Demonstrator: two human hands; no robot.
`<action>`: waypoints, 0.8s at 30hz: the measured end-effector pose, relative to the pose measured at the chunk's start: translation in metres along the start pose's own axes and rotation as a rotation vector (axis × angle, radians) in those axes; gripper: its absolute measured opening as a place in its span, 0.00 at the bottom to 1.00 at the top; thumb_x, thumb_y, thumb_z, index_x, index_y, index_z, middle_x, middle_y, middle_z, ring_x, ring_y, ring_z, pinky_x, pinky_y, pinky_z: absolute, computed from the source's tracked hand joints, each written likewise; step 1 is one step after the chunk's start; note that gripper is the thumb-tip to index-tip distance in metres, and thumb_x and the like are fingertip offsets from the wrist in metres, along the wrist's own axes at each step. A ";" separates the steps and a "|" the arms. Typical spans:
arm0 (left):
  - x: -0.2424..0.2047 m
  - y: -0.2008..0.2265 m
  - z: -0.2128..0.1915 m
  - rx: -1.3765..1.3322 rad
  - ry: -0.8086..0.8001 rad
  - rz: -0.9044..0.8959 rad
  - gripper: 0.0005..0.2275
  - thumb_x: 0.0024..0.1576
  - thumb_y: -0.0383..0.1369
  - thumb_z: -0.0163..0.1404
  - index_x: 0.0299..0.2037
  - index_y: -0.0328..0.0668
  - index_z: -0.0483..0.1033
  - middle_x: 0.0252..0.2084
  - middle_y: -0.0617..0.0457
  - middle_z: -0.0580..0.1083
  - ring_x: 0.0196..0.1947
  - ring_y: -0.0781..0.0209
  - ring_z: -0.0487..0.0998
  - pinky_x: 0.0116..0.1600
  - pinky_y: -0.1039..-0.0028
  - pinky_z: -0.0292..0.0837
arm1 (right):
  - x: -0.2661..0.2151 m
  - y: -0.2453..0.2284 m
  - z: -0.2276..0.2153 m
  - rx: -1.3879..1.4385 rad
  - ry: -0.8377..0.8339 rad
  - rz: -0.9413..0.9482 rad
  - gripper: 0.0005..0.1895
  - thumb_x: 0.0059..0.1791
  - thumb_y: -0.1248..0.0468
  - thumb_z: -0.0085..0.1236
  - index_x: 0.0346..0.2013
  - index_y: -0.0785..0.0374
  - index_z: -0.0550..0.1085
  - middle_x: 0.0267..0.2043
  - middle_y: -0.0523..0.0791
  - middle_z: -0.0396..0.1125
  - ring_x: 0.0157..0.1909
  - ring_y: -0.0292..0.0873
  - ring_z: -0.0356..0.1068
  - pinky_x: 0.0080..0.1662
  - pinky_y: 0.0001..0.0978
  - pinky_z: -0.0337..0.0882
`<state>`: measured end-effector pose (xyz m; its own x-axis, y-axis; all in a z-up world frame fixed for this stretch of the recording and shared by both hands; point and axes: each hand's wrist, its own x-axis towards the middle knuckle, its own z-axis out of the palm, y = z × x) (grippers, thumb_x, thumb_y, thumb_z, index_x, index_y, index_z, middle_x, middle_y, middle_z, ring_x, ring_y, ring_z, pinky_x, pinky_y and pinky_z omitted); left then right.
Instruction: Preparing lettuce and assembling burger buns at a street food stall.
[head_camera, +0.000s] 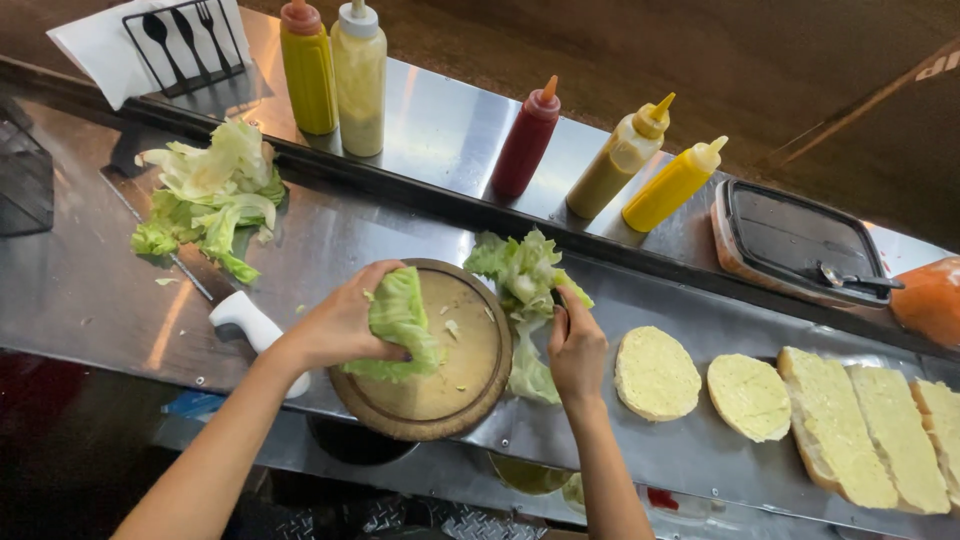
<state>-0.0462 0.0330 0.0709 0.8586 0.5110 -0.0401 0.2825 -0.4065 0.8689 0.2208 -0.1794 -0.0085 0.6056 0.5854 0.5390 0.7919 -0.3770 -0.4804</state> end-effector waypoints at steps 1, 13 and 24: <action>0.002 0.002 0.006 0.022 0.013 0.084 0.48 0.32 0.34 0.72 0.67 0.45 0.60 0.60 0.30 0.68 0.62 0.26 0.69 0.64 0.43 0.67 | -0.001 -0.002 -0.004 0.019 -0.013 0.012 0.15 0.55 0.63 0.52 0.57 0.53 0.76 0.46 0.52 0.76 0.49 0.57 0.76 0.49 0.48 0.76; 0.012 0.034 0.048 0.734 0.009 -0.252 0.68 0.38 0.76 0.60 0.76 0.33 0.37 0.74 0.36 0.52 0.70 0.37 0.56 0.65 0.41 0.61 | -0.065 -0.129 -0.067 0.228 -0.252 -0.129 0.22 0.54 0.68 0.46 0.64 0.64 0.70 0.39 0.48 0.69 0.37 0.47 0.71 0.41 0.37 0.71; 0.019 -0.004 0.075 0.853 0.000 0.107 0.59 0.38 0.58 0.73 0.71 0.29 0.49 0.68 0.36 0.60 0.67 0.38 0.61 0.70 0.44 0.55 | -0.094 -0.115 -0.050 0.242 -0.234 -0.057 0.21 0.54 0.68 0.51 0.63 0.61 0.71 0.37 0.44 0.68 0.35 0.42 0.70 0.42 0.31 0.71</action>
<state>0.0012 -0.0123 0.0303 0.8989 0.4377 0.0208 0.4252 -0.8827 0.2002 0.0769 -0.2272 0.0306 0.5042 0.7601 0.4100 0.7658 -0.1741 -0.6190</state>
